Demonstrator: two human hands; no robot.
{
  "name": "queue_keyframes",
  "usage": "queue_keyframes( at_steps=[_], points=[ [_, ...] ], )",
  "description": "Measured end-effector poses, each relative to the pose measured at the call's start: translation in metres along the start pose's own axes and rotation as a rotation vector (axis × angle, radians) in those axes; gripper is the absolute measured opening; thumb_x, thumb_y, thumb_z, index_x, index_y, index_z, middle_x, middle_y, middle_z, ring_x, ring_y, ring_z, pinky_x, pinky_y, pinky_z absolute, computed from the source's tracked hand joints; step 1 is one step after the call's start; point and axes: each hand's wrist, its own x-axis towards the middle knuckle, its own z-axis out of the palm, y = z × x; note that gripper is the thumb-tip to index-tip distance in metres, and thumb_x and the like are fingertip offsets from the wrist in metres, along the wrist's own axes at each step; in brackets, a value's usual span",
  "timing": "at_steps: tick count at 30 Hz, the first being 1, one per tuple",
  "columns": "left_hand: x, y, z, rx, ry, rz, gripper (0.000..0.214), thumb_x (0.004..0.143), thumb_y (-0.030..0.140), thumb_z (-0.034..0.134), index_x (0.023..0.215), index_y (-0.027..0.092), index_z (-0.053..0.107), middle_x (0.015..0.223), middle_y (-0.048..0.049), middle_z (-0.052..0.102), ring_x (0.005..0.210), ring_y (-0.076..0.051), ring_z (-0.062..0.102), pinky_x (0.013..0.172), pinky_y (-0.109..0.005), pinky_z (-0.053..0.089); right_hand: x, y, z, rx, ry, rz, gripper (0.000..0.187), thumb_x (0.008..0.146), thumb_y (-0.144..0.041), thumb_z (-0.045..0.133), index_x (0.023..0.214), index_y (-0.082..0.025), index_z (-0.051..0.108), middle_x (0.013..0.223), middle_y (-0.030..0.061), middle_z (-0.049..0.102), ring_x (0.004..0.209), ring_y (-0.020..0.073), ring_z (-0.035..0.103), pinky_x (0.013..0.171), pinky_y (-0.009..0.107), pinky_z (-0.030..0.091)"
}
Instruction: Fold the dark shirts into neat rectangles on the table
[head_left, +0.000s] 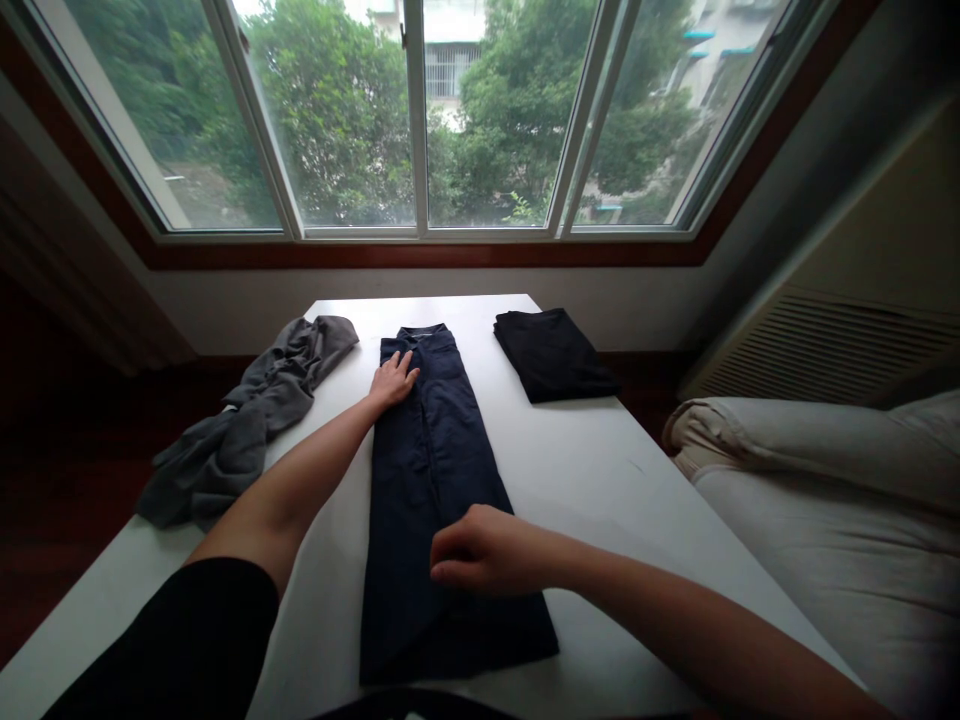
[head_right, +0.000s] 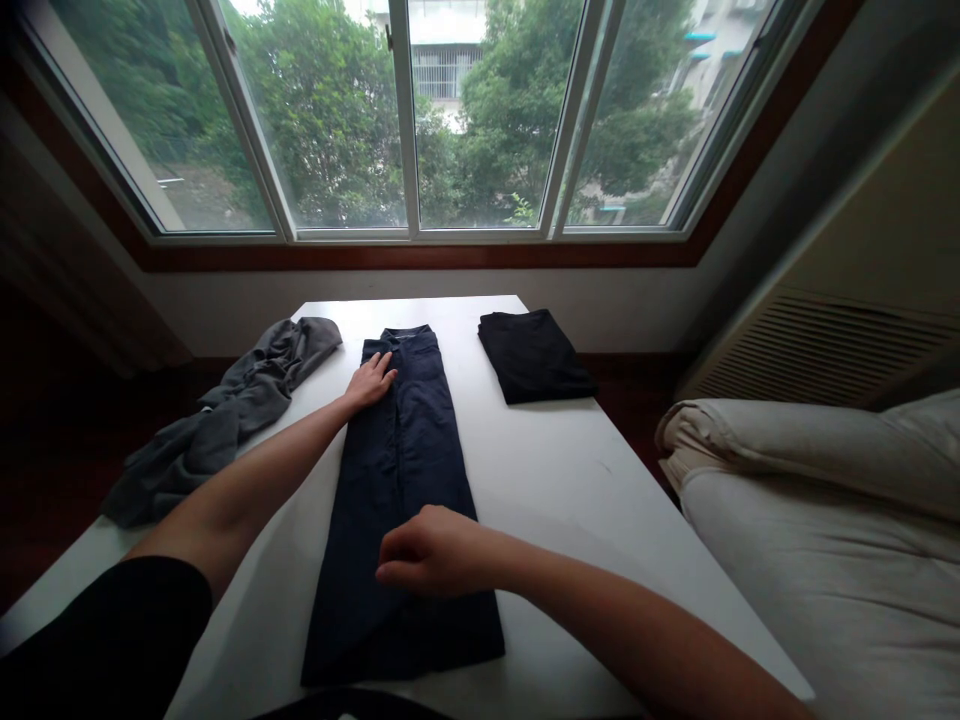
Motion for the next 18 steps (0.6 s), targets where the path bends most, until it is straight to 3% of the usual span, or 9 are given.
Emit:
queue_keyframes(
  at_steps=[3,7,12,15,18],
  points=[
    [0.001,0.002,0.003,0.009,-0.074,0.034,0.070,0.105,0.060,0.041,0.167,0.028,0.031,0.173,-0.0132,0.026,0.158,-0.035,0.029,0.125,-0.055,0.020,0.008,0.008,0.009,-0.141,0.130,-0.069,0.019,0.098,-0.032,0.064,0.106,-0.020,0.076,0.090,0.0017,0.073,0.078,0.0137,0.063,0.072,0.022,0.043],
    [0.001,0.002,0.005,0.013,-0.139,0.088,0.067,0.105,0.059,0.041,0.165,0.029,0.035,0.171,-0.0102,0.034,0.159,-0.032,0.025,0.127,-0.056,0.013,0.021,0.024,0.032,-0.288,0.050,-0.243,0.018,0.097,-0.035,0.066,0.107,-0.022,0.075,0.095,0.0028,0.071,0.086,0.0163,0.064,0.076,0.024,0.045],
    [-0.004,0.004,-0.002,-0.029,0.032,0.030,0.058,0.107,0.050,0.042,0.156,0.019,0.049,0.160,-0.0163,0.049,0.149,-0.032,0.041,0.124,-0.049,0.026,0.027,0.027,0.053,-0.390,0.027,-0.458,0.023,0.103,-0.038,0.058,0.110,-0.022,0.073,0.096,0.0039,0.070,0.093,0.0176,0.063,0.082,0.026,0.047],
    [-0.014,0.010,-0.007,-0.038,0.128,0.074,0.049,0.107,0.043,0.043,0.148,0.018,0.057,0.150,-0.0165,0.058,0.141,-0.032,0.049,0.121,-0.045,0.032,0.027,0.024,0.058,-0.504,0.084,-0.461,0.028,0.103,-0.043,0.057,0.115,-0.020,0.071,0.101,0.0061,0.069,0.093,0.0193,0.060,0.080,0.029,0.047],
    [-0.035,0.015,-0.009,-0.016,0.142,0.135,0.045,0.106,0.040,0.047,0.145,0.020,0.060,0.150,-0.0133,0.058,0.141,-0.030,0.049,0.123,-0.043,0.032,0.027,0.021,0.063,-0.634,0.106,-0.422,0.032,0.101,-0.048,0.061,0.117,-0.021,0.069,0.103,0.0078,0.068,0.093,0.0214,0.059,0.078,0.031,0.046]
  ],
)
